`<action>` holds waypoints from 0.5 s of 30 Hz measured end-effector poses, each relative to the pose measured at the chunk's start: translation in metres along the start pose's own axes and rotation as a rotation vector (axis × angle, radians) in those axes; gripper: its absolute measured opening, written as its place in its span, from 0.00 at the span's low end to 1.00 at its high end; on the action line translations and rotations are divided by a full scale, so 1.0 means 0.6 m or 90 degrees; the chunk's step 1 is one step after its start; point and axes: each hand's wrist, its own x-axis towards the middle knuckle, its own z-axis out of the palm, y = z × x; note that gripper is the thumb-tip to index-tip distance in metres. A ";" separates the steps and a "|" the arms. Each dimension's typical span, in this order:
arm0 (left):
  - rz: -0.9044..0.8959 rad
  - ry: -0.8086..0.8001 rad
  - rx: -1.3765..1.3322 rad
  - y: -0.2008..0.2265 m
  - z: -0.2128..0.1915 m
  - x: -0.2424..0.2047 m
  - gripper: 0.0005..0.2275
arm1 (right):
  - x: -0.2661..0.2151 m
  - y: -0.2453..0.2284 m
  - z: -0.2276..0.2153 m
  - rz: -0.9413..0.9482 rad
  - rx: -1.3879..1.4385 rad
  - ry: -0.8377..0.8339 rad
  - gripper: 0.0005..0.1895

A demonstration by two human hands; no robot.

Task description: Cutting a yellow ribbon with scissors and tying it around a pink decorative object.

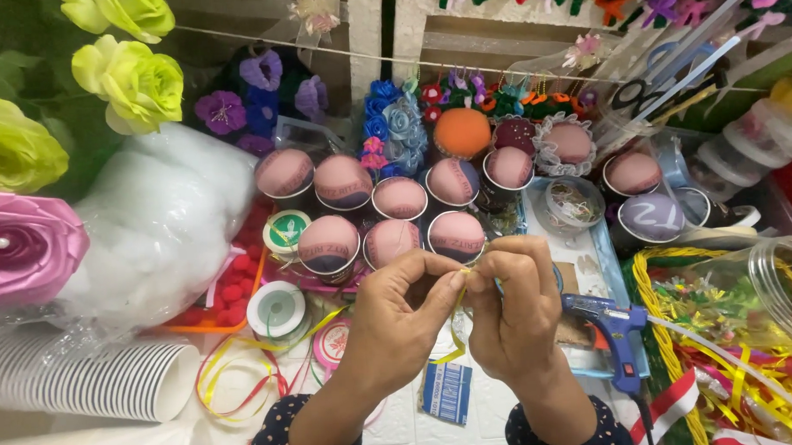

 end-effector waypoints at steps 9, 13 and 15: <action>-0.087 -0.022 -0.072 -0.046 -0.010 0.028 0.06 | 0.004 0.009 -0.046 0.305 0.656 0.201 0.05; -0.084 -0.029 -0.162 -0.061 -0.038 0.043 0.05 | 0.008 0.027 -0.133 0.412 0.768 0.318 0.04; -0.095 0.008 -0.125 -0.058 -0.051 0.049 0.04 | -0.003 0.038 -0.185 0.402 0.801 0.317 0.07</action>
